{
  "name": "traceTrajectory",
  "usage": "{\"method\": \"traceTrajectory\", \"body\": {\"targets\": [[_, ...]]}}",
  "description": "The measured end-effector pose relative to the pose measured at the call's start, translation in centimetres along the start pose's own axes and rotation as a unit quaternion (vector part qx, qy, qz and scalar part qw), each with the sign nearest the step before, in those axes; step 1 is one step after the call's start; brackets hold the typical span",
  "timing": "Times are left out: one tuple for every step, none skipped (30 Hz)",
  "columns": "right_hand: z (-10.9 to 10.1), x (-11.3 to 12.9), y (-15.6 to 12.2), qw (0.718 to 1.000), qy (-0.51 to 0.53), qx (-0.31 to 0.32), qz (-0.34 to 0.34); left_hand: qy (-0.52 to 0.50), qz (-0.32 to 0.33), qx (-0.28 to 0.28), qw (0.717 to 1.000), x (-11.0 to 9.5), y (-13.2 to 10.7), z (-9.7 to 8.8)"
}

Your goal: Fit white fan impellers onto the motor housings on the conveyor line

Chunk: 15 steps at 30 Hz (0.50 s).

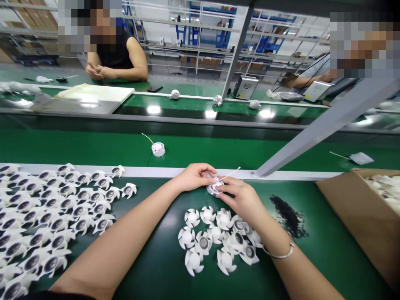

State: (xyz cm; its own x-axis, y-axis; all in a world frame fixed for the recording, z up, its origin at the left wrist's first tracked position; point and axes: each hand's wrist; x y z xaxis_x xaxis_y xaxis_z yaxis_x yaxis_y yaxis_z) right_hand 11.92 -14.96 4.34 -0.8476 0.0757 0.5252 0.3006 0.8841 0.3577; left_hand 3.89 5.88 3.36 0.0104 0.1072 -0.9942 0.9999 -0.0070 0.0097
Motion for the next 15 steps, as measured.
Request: {"method": "traceTrajectory", "body": {"targets": [[0.0,0.0,0.1,1.0,-0.01,0.009,0.009,-0.002,-0.005,0.009,1.0,-0.1,0.1,0.0],[-0.1,0.1,0.2,0.999,-0.02,0.018,0.022,-0.01,-0.011,0.018,1.0,-0.3,0.3,0.0],[-0.1,0.2,0.3,0.999,-0.03,0.024,0.035,-0.019,-0.014,0.026,0.999,-0.4,0.4,0.0],[-0.2,0.4,0.4,0.998,-0.036,0.029,0.047,-0.027,-0.016,0.033,0.999,-0.6,0.5,0.0],[-0.3,0.5,0.5,0.997,-0.036,0.035,0.055,-0.03,-0.016,0.036,0.999,-0.7,0.5,0.0],[-0.4,0.6,0.5,0.997,-0.028,0.038,0.059,-0.031,-0.016,0.034,0.999,-0.7,0.4,0.0],[-0.5,0.7,0.5,0.997,-0.017,0.04,0.057,-0.031,-0.016,0.028,0.999,-0.7,0.3,0.0],[-0.6,0.6,0.5,0.998,-0.003,0.043,0.049,-0.03,-0.015,0.018,0.999,-0.6,0.2,0.0],[-0.7,0.4,0.4,0.998,0.009,0.047,0.038,-0.03,-0.012,0.002,0.999,-0.5,0.0,0.0],[-0.8,0.1,0.4,0.998,0.017,0.05,0.026,-0.031,-0.008,-0.019,0.999,-0.3,-0.1,-0.1],[-0.9,-0.3,0.4,0.999,0.018,0.047,0.018,-0.033,-0.002,-0.045,0.998,-0.2,-0.3,-0.1],[-1.0,-0.8,0.4,0.999,0.014,0.037,0.015,-0.037,0.004,-0.072,0.997,-0.1,-0.3,-0.2],[-1.1,-1.3,0.5,1.0,0.008,0.017,0.019,-0.042,0.01,-0.099,0.994,-0.1,-0.4,-0.3],[-1.4,-1.8,0.6,0.999,0.001,-0.01,0.031,-0.048,0.016,-0.123,0.991,-0.1,-0.4,-0.4],[-1.8,-2.2,0.6,0.998,-0.006,-0.042,0.046,-0.054,0.021,-0.143,0.988,-0.1,-0.4,-0.5]]}}
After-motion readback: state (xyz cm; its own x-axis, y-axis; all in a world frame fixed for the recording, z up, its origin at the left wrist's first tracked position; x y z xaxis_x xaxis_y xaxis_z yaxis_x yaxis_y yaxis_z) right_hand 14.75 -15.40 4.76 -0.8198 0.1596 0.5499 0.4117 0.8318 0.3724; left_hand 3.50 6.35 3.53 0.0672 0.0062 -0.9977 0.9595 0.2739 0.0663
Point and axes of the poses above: each hand's wrist, its own y-axis towards the middle knuckle, its own z-axis out of the palm, x = y × z, and after that the axes turned 5 degrees about x, right-handed
